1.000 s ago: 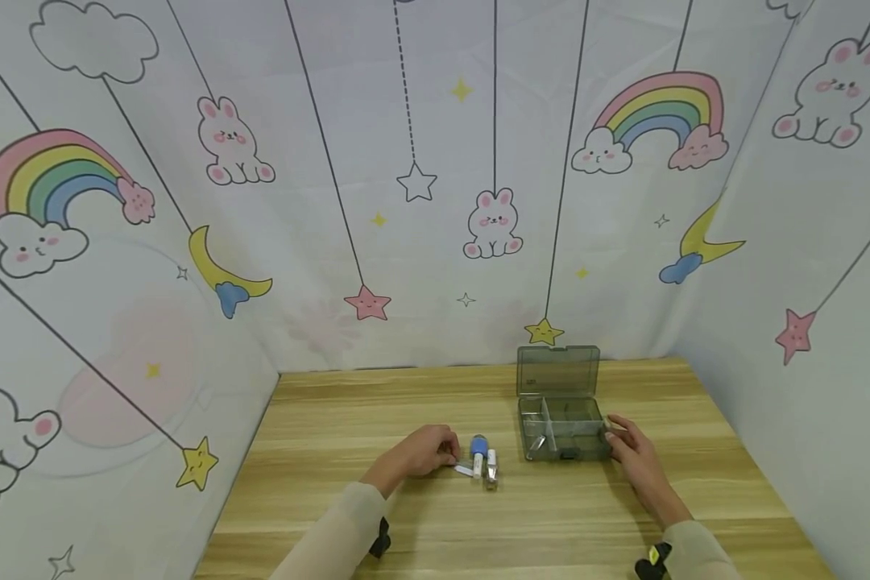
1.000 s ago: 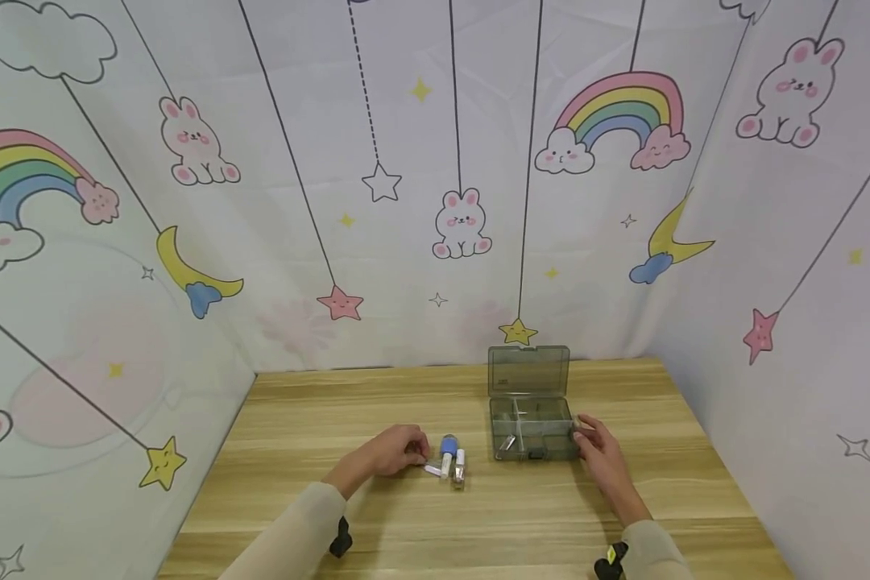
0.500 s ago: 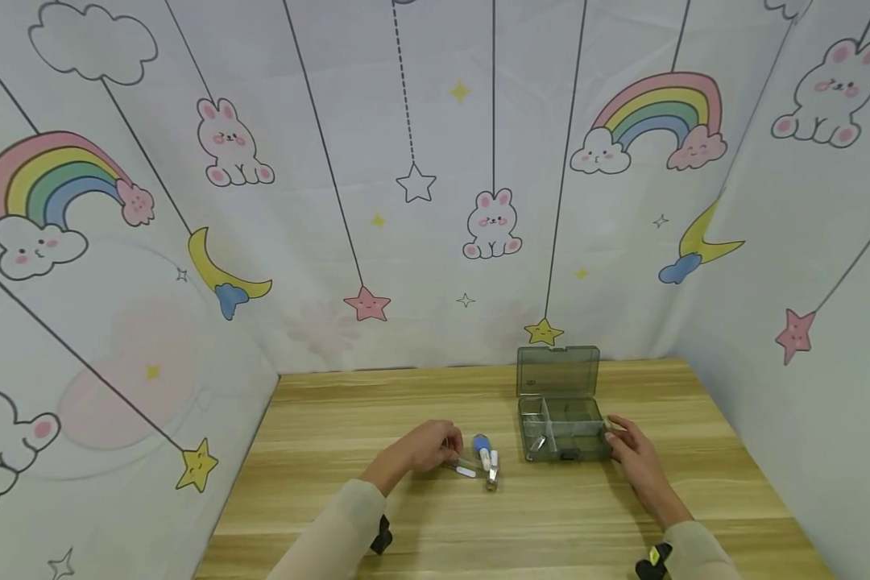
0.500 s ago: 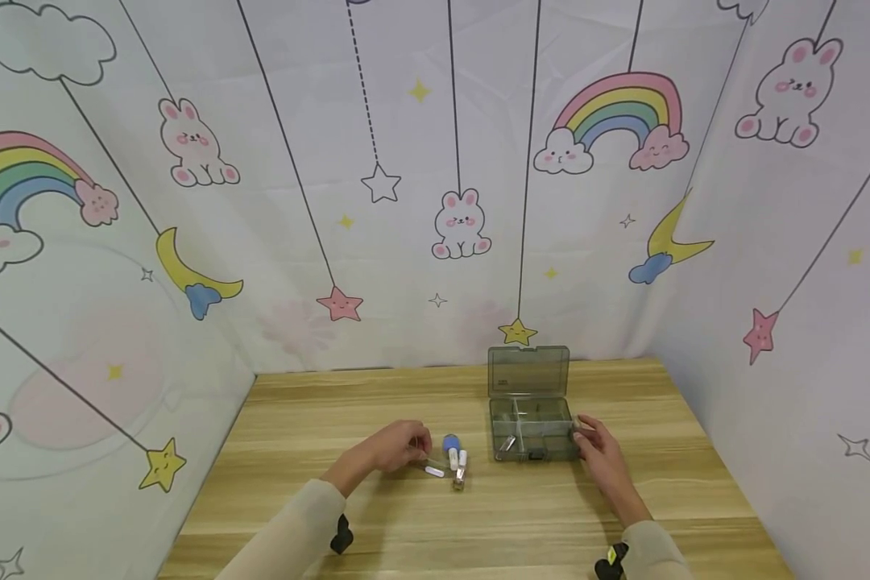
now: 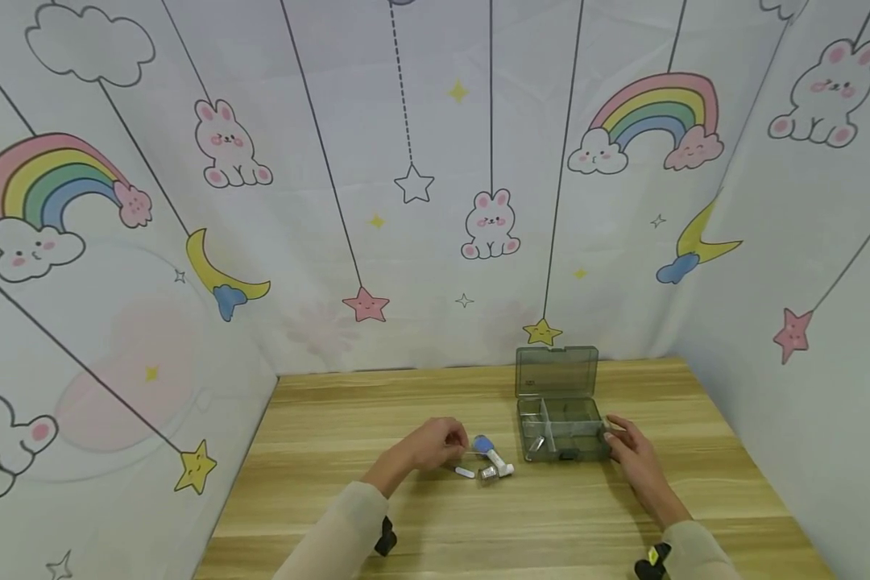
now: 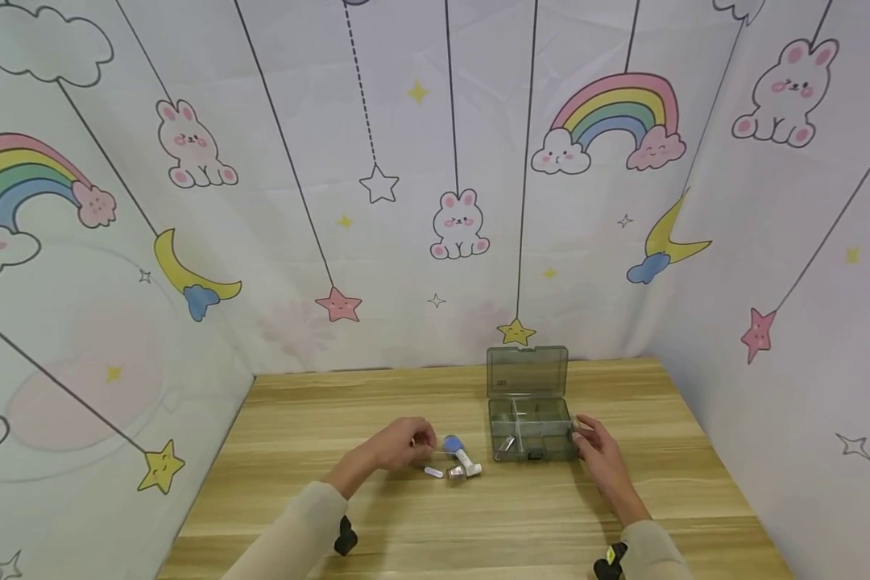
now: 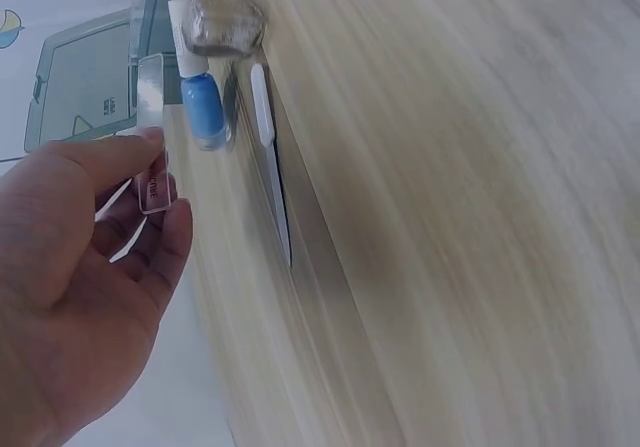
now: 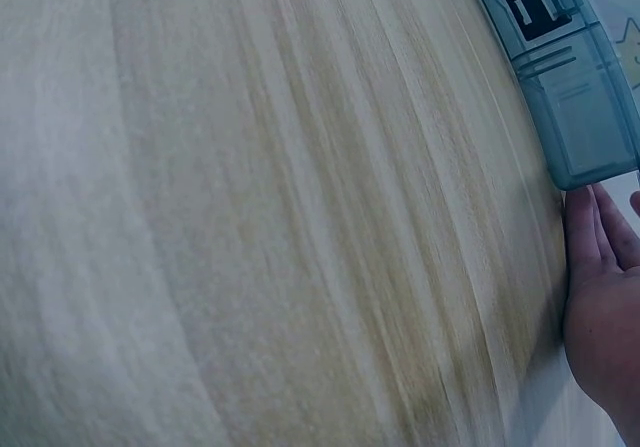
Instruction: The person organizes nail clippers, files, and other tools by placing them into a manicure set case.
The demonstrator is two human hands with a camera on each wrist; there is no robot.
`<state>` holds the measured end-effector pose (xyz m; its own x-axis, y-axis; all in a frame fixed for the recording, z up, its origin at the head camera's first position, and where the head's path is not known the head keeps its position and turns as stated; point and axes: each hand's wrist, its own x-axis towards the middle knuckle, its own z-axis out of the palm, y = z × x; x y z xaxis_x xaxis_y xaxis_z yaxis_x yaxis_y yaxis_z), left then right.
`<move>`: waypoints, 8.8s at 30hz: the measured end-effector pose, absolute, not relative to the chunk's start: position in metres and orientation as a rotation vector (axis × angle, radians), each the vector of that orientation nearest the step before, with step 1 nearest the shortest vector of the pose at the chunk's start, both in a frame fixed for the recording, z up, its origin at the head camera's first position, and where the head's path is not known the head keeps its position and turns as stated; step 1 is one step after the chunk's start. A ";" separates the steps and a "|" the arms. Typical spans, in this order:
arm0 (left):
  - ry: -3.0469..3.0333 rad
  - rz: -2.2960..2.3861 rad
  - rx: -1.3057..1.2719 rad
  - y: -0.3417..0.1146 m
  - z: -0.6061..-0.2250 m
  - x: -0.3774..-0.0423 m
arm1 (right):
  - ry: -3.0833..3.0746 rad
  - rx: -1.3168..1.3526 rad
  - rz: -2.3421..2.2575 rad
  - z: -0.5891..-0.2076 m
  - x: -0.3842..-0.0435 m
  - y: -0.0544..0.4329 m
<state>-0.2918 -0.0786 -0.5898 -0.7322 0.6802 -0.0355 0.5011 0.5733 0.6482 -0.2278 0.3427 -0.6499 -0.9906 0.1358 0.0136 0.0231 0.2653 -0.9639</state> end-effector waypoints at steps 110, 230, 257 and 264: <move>2.758 1.102 0.758 0.122 -0.582 -0.306 | -2.428 -0.154 1.870 -0.648 -0.225 0.341; 2.573 0.997 0.953 -0.095 -0.626 -0.273 | -2.444 -0.190 1.878 -0.650 -0.228 0.342; 2.574 1.009 0.988 -0.083 -0.585 -0.292 | -2.433 -0.191 1.859 -0.645 -0.226 0.339; 2.574 1.013 1.005 -0.067 -0.577 -0.296 | -2.437 -0.204 1.906 -0.634 -0.222 0.338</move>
<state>-0.2961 -0.0673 -0.5766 -0.7495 0.6593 0.0603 0.5237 0.5347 0.6632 -0.2224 0.3379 -0.6341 -0.9905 0.1286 -0.0488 0.0783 0.2358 -0.9686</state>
